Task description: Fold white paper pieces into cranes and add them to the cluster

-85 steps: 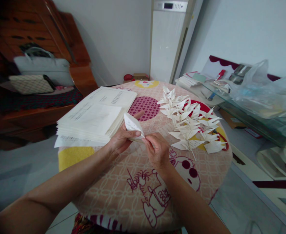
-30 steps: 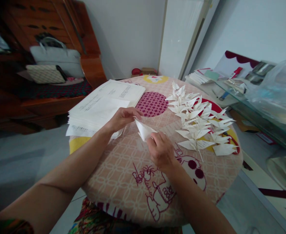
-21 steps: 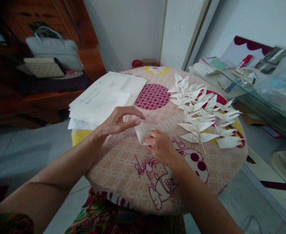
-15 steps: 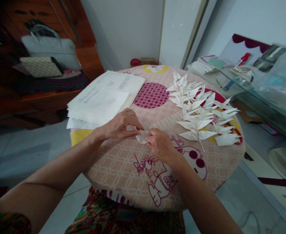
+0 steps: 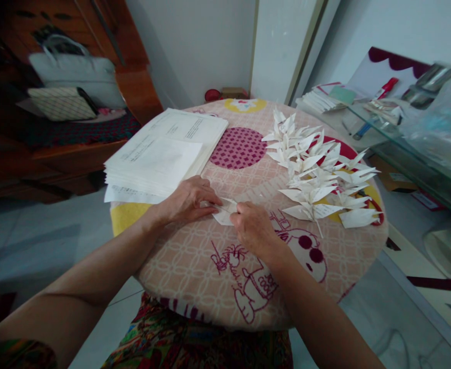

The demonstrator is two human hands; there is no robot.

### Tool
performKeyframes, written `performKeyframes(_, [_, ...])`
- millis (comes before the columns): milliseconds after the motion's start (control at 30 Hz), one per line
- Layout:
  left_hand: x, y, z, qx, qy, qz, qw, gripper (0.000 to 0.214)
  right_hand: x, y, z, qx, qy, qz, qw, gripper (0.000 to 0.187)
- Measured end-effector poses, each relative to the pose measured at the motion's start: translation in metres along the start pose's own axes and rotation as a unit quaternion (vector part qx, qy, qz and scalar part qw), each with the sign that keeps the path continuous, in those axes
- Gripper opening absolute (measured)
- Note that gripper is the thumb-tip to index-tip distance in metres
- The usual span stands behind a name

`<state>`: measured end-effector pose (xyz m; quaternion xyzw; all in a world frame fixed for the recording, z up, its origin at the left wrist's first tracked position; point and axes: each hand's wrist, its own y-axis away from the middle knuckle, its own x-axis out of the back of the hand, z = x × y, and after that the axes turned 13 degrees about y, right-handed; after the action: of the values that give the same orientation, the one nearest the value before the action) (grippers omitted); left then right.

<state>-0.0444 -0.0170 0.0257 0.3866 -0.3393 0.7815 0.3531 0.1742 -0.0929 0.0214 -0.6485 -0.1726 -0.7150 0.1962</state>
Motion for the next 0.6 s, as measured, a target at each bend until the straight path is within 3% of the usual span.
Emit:
performKeyframes(133, [-0.005, -0.003, 0.003, -0.041, -0.068, -0.011, 0.997, 0.017, 0.005, 0.0, 0.002, -0.027, 0.01, -0.045, 0.999, 0.022])
performKeyframes(333, [-0.021, 0.005, 0.012, -0.127, -0.146, 0.041, 0.98, 0.018, 0.007, -0.002, 0.006, -0.063, 0.0, -0.084, 0.995, 0.026])
performKeyframes(467, [-0.034, 0.024, 0.019, -0.126, -0.138, 0.035, 0.982, 0.021, 0.005, -0.002, 0.006, -0.061, -0.01, -0.062, 0.996, 0.024])
performKeyframes(600, [-0.05, 0.043, 0.025, -0.089, -0.108, 0.083, 0.987, 0.027, 0.0, -0.001, 0.007, -0.056, -0.078, -0.025, 0.995, 0.018])
